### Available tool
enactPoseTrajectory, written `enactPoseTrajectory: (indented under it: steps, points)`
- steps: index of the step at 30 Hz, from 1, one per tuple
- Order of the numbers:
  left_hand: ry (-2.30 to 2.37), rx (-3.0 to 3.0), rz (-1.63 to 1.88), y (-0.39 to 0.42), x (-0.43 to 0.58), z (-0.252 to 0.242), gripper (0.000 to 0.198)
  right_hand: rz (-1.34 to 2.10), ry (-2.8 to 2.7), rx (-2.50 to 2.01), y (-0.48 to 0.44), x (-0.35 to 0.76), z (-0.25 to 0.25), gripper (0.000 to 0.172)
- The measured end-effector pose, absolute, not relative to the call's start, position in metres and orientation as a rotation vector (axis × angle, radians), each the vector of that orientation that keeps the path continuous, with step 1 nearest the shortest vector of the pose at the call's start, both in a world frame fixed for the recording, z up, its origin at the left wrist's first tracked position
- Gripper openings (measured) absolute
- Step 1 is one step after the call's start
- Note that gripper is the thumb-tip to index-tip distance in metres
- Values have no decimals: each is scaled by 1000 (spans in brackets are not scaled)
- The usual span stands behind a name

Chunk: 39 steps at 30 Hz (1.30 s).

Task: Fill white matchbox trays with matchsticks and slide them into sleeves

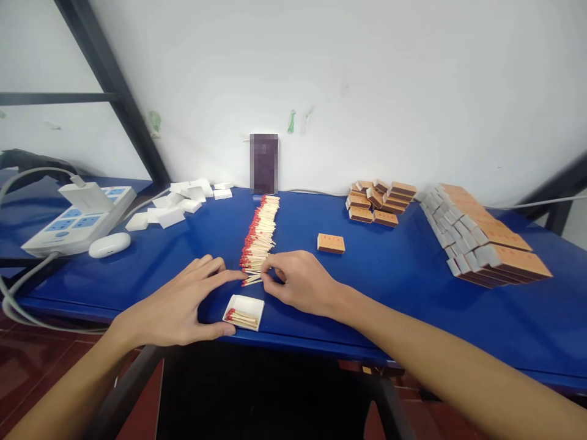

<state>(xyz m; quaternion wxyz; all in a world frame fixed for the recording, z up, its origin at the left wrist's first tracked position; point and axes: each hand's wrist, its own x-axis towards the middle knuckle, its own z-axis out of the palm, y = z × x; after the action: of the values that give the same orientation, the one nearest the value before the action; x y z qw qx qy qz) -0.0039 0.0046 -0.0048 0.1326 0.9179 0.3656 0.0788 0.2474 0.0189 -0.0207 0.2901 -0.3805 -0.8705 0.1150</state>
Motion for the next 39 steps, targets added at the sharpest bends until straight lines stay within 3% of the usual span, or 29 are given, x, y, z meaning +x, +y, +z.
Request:
enactPoseTrajectory:
  steps: [9,24,39]
  points:
    - [1036,2644,301,4,-4,-5,65,333,-2352,-1069,20,248,-20,11]
    - [920,2639,270,4,-4,-1,33,323,-2411,-1082,12,246,-16,11]
    - [950,2638,317,3,-4,-3,45,444,-2409,-1127,10,246,-13,7]
